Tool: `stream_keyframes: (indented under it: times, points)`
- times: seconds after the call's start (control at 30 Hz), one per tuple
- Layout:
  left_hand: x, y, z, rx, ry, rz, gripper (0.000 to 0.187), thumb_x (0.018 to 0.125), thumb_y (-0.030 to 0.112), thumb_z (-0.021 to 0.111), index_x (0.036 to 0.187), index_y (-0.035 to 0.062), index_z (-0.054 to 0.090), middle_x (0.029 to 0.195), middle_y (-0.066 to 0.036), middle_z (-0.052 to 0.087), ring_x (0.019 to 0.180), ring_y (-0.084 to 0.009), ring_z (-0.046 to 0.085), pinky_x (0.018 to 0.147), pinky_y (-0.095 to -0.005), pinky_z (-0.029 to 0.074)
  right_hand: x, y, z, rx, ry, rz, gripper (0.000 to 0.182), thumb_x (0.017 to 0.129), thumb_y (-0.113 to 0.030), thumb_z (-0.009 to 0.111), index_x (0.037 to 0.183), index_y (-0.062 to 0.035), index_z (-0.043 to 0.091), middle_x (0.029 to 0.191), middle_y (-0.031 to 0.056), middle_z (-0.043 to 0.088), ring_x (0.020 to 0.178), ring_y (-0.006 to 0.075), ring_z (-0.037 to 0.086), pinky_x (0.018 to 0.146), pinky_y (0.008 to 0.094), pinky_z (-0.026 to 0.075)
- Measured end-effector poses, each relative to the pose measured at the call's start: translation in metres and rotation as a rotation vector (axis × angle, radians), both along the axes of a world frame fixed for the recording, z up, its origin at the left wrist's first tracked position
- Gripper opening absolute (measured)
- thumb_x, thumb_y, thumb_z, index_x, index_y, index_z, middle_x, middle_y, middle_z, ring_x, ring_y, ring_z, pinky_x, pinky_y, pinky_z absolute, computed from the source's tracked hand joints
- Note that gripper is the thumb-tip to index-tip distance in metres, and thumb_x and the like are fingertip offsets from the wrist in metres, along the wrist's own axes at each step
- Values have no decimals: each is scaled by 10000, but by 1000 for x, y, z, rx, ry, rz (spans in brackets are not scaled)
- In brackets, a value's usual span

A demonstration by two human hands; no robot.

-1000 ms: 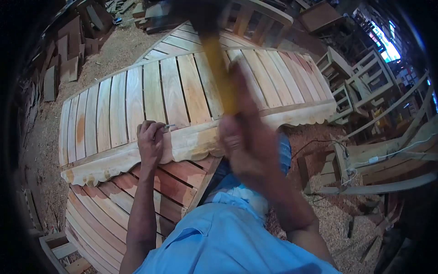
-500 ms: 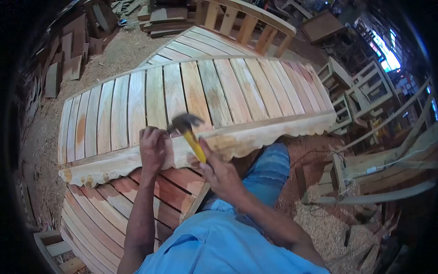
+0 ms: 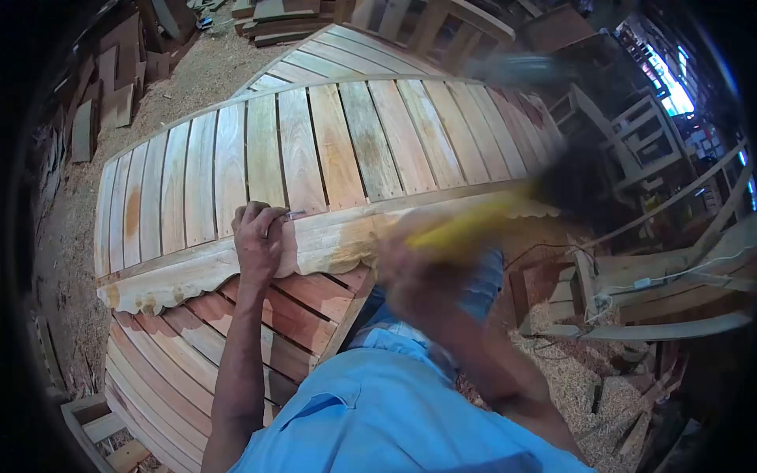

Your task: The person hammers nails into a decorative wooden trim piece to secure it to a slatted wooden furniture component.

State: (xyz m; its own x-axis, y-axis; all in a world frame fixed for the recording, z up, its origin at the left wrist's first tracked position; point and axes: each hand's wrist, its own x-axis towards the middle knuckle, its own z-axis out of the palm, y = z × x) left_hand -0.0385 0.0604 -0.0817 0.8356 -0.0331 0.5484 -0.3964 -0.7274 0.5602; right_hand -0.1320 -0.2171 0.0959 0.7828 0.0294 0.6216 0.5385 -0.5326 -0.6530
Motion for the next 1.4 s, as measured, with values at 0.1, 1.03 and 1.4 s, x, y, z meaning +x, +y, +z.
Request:
stream_keyframes:
  times: [0.1,1.03,1.4]
  points:
    - [-2,5,0,1,-27,6,187,888,20,757,1054,103,780,1029,-83,679,1052,-334,617,954,-476,464,-2,10,-55,-118,289,-15,393,1133,-263,621,1460,-94,482,1077,111,662,850,173,644,777,255,542]
    - [4,1,2,69,23,39,207,900,35,733,1077,131,778,1052,-73,665,1084,-325,612,984,-468,453,3,-5,48,506,17,-59,356,1181,-411,489,1285,-74,536,776,20,534,588,115,499,524,262,459]
    - [5,2,4,43,0,18,212,887,12,735,1061,122,782,1046,-76,681,1086,-324,614,991,-472,454,9,-6,-116,835,484,457,400,1161,-434,508,1260,-48,552,877,86,599,647,186,581,626,315,524]
